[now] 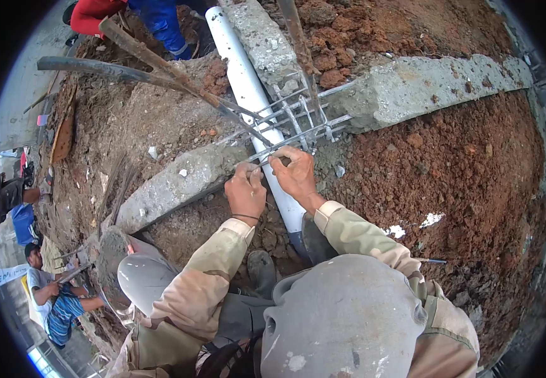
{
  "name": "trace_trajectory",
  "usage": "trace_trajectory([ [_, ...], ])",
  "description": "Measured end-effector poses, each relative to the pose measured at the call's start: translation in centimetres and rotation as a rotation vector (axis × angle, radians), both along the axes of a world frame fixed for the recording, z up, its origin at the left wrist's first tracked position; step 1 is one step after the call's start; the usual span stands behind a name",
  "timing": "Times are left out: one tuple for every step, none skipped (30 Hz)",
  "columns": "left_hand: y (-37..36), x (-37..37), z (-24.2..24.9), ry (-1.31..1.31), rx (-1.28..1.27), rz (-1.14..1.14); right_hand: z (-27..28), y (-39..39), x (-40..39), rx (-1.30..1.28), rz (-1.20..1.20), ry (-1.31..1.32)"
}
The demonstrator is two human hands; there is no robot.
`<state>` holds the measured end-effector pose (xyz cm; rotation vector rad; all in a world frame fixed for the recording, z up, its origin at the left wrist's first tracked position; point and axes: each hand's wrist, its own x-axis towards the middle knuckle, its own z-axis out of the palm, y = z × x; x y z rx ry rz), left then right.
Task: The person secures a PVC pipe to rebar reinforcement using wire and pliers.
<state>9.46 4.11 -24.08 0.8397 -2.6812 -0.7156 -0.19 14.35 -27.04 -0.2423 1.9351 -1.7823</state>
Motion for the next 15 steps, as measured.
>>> trace_trajectory([
  [0.5,0.6,-1.5,0.069,0.212,0.155,0.3,-0.2,-0.1,-0.015,-0.020,-0.027],
  [0.9,0.9,-2.9,0.146,0.425,0.308,0.4,-0.3,-0.1,-0.007,0.005,-0.019],
  [1.1,0.8,-3.2,0.169,0.538,0.363,0.8,-0.5,-0.1,-0.016,-0.018,-0.103],
  [1.1,0.6,-3.4,0.183,0.548,0.381,1.1,-0.6,-0.1,-0.022,-0.047,-0.188],
  [1.1,0.3,-3.8,0.221,0.684,0.394,1.3,-0.8,-0.1,-0.037,-0.078,-0.265],
  [1.2,0.2,-4.2,0.261,0.821,0.409,1.6,-0.9,0.0,-0.020,-0.060,-0.259],
  [1.4,0.1,-4.3,0.195,0.867,0.394,1.9,-1.0,0.2,-0.024,-0.088,-0.301],
  [2.1,0.0,-4.7,0.209,0.874,0.403,2.3,-1.3,0.0,-0.034,-0.120,-0.341],
  [3.3,-0.1,-5.8,0.285,0.859,0.351,3.1,-1.3,0.0,-0.039,-0.109,-0.435],
  [4.6,-0.2,-6.0,0.354,0.843,0.294,3.8,-1.5,0.4,-0.034,-0.104,-0.429],
  [5.8,-0.4,-6.1,0.502,0.895,0.309,4.4,-1.9,0.9,0.014,-0.131,-0.395],
  [5.8,-0.2,-6.5,0.506,0.902,0.306,5.1,-2.2,1.5,0.063,-0.161,-0.364],
  [5.7,0.2,-6.9,0.447,0.825,0.267,6.1,-2.3,1.9,0.120,-0.083,-0.319],
  [5.6,0.5,-7.4,0.392,0.747,0.229,6.1,-2.6,2.3,0.126,-0.087,-0.316],
  [5.6,0.5,-7.3,0.368,0.703,0.207,6.0,-2.8,2.7,0.213,-0.067,-0.173],
])
